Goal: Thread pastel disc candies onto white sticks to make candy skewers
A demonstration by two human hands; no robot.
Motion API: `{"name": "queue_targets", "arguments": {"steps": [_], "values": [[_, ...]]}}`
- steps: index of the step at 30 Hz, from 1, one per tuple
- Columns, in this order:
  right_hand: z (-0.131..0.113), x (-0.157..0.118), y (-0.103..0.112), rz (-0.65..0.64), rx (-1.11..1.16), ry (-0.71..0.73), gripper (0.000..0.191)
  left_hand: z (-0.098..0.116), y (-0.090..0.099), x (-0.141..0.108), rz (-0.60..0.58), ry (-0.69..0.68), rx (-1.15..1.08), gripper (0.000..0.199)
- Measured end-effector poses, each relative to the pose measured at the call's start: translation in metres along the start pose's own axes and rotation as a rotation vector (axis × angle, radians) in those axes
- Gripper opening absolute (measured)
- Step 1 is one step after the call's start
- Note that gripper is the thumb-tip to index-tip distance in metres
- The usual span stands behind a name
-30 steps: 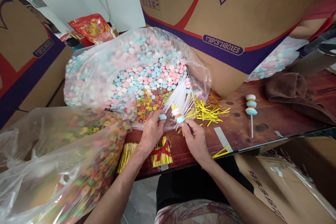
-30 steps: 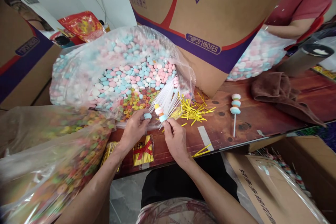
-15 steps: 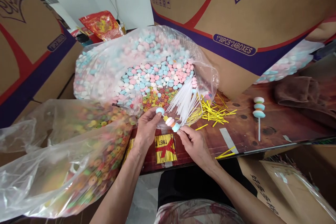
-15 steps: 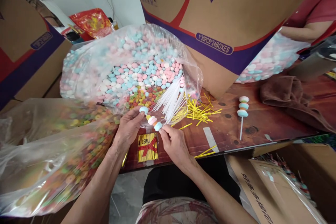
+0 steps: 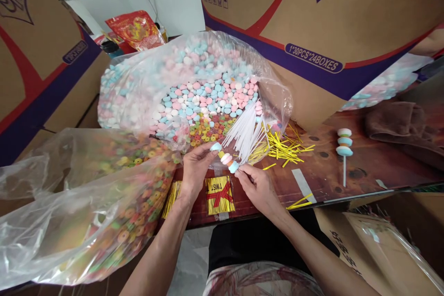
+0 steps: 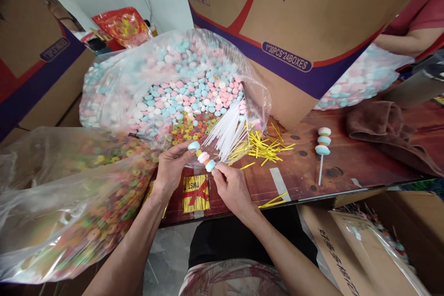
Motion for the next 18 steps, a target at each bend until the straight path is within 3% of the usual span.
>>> {"name": "queue_targets", "arguments": {"steps": [8, 13, 18], "values": [[0.005, 0.007, -0.001, -0.085, 0.13, -0.065, 0.031, 0.011, -0.013, -0.006, -0.112, -0.159, 0.236, 0.026], [0.008, 0.003, -0.001, -0.015, 0.08, -0.083, 0.029, -0.007, -0.007, -0.007, -0.043, -0.076, 0.143, 0.03], [0.004, -0.003, -0.002, 0.047, 0.041, -0.065, 0.031, -0.014, -0.005, -0.009, 0.006, -0.1, 0.163, 0.031]]}}
Point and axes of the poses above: each hand's wrist, its own x-axis towards the middle knuckle, its own y-axis out of the back of the hand, z = x × y, the point moved 9 cm from there along x, towards the middle knuckle, and after that the axes turned 15 degrees about -x, right-handed, at the moved point
